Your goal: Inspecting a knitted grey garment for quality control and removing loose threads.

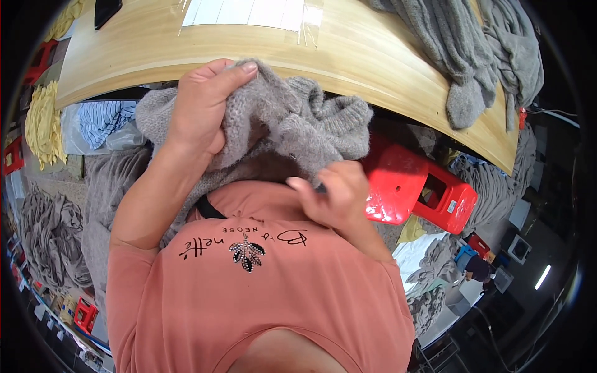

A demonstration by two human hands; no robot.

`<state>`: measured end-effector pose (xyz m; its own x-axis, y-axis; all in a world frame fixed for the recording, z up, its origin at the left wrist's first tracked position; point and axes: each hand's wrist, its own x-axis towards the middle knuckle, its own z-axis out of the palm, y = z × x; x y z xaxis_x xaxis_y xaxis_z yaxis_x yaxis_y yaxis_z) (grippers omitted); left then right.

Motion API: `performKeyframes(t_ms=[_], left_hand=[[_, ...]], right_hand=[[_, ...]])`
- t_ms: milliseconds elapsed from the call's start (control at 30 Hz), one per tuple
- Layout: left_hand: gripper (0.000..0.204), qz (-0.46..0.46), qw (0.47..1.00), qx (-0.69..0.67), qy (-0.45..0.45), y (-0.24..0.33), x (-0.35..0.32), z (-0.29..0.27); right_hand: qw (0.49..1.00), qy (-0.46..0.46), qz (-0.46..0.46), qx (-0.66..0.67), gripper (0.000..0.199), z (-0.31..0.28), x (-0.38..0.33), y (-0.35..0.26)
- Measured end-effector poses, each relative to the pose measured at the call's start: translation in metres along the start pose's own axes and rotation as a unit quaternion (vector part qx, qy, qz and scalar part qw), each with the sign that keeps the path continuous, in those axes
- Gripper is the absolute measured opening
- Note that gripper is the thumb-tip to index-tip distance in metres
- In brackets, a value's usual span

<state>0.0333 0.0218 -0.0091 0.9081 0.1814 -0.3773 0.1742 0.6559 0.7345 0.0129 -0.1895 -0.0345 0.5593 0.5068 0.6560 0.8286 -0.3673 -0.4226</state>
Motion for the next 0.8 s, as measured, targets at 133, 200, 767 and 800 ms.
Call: performKeyframes(t_ms=[133, 200, 767, 800], left_hand=[[0.010, -0.014, 0.998, -0.058, 0.033, -0.002, -0.002, 0.004], [0.010, -0.004, 0.995, -0.081, 0.051, -0.003, -0.007, 0.010], [0.010, 0.030, 0.994, -0.087, 0.058, 0.011, -0.020, -0.008], [0.010, 0.023, 0.996, -0.064, 0.051, 0.011, -0.021, -0.008]], right_hand=[[0.996, -0.026, 0.069, -0.048, 0.057, 0.041, -0.017, 0.012], [0.994, -0.011, 0.090, -0.068, 0.053, 0.053, -0.007, 0.019], [0.779, -0.076, 0.495, 0.378, 0.018, -0.001, -0.008, 0.022], [0.879, -0.088, 0.402, 0.242, 0.019, -0.010, -0.006, 0.022]])
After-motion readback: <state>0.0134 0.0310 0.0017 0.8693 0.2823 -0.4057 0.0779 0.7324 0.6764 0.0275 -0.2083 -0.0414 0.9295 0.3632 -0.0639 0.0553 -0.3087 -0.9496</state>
